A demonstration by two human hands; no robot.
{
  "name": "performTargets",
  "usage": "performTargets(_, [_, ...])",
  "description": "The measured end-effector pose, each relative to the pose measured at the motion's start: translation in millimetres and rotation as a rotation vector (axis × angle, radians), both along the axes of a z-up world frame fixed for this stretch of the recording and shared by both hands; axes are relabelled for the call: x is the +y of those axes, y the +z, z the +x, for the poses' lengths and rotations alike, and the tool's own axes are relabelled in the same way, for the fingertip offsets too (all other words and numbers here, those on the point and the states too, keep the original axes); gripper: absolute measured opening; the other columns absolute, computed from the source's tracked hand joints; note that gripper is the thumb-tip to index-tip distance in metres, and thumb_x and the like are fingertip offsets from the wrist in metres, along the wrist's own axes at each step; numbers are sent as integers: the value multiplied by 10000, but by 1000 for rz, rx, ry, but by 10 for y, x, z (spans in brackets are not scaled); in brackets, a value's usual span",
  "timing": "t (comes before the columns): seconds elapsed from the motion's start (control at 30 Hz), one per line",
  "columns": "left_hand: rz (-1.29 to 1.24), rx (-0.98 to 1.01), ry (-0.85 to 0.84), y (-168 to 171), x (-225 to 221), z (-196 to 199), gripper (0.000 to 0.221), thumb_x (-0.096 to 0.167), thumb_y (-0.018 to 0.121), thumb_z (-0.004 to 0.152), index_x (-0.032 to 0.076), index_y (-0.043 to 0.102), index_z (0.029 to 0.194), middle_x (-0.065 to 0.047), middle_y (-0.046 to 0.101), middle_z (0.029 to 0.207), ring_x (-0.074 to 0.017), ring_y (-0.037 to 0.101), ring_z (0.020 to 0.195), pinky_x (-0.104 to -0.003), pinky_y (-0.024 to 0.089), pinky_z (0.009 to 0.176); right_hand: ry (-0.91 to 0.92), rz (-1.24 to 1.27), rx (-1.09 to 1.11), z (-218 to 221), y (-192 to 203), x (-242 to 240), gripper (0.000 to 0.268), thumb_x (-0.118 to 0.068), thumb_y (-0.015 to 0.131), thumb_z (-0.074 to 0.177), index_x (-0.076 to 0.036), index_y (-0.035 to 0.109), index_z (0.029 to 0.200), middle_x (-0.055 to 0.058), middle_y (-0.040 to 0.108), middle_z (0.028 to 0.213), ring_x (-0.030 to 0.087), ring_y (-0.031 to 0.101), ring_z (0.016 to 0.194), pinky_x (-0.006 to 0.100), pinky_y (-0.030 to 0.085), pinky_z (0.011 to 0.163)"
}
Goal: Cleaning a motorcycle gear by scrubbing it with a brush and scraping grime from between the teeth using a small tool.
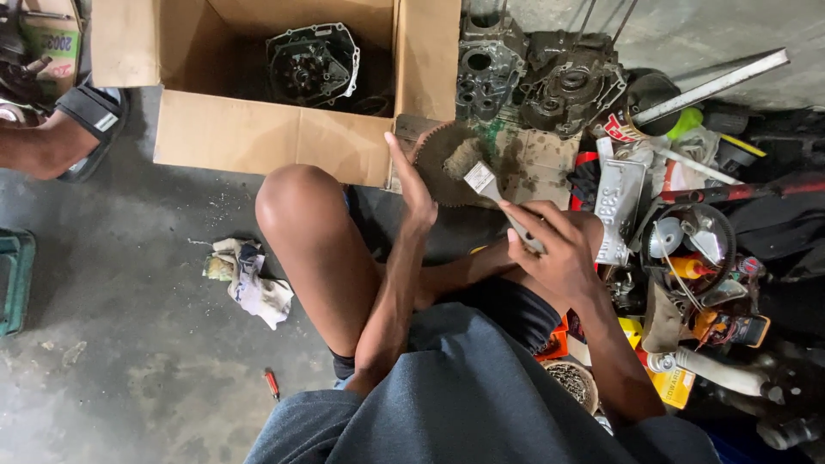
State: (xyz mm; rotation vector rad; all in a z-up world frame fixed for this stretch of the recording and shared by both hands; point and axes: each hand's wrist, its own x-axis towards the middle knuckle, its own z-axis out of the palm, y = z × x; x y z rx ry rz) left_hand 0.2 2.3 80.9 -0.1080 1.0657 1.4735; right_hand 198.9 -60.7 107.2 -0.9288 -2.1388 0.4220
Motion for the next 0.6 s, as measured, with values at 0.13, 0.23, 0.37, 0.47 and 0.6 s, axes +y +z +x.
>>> performTargets(0.13, [-6,14,23,-24,29,-40,1098,887,516,774,77,521,1515,-285,369,1617,-491,344,1490,-624,284,1230,-51,52,-136,21,-48,-9,425,-101,646,953,-54,692,1373,99,683,1057,231,673,783,341,547,693])
performTargets(0.23, [-35,-6,33,-111,49,-50,1065,884,534,774,86,567,1478,-283,430,1579,-489,383,1469,-604,304,1225,-96,24,-216,54,33,23,405,-59,622,965,-14,680,1364,118,675,1042,261,664,736,360,524,617])
performTargets(0.37, [-31,-22,45,-169,12,-26,1069,878,551,773,85,556,1490,-276,403,1595,-490,354,1482,-606,307,1222,-160,214,-382,108,51,86,342,-83,636,982,-101,731,1310,62,673,1030,237,670,684,336,533,596])
performTargets(0.47, [-26,-17,14,-174,5,-27,1090,884,527,778,84,522,1518,-264,354,1633,-494,297,1511,-622,271,1232,-184,325,-484,143,9,88,339,-116,626,983,-180,732,1299,19,668,1019,206,674,680,321,531,602])
performTargets(0.6, [-45,2,-14,120,20,-38,1121,908,509,737,146,469,1557,-223,266,1685,-465,232,1546,-633,188,1256,-210,324,-553,153,-24,69,296,-207,597,979,-244,717,1247,-17,639,761,201,624,535,329,523,556])
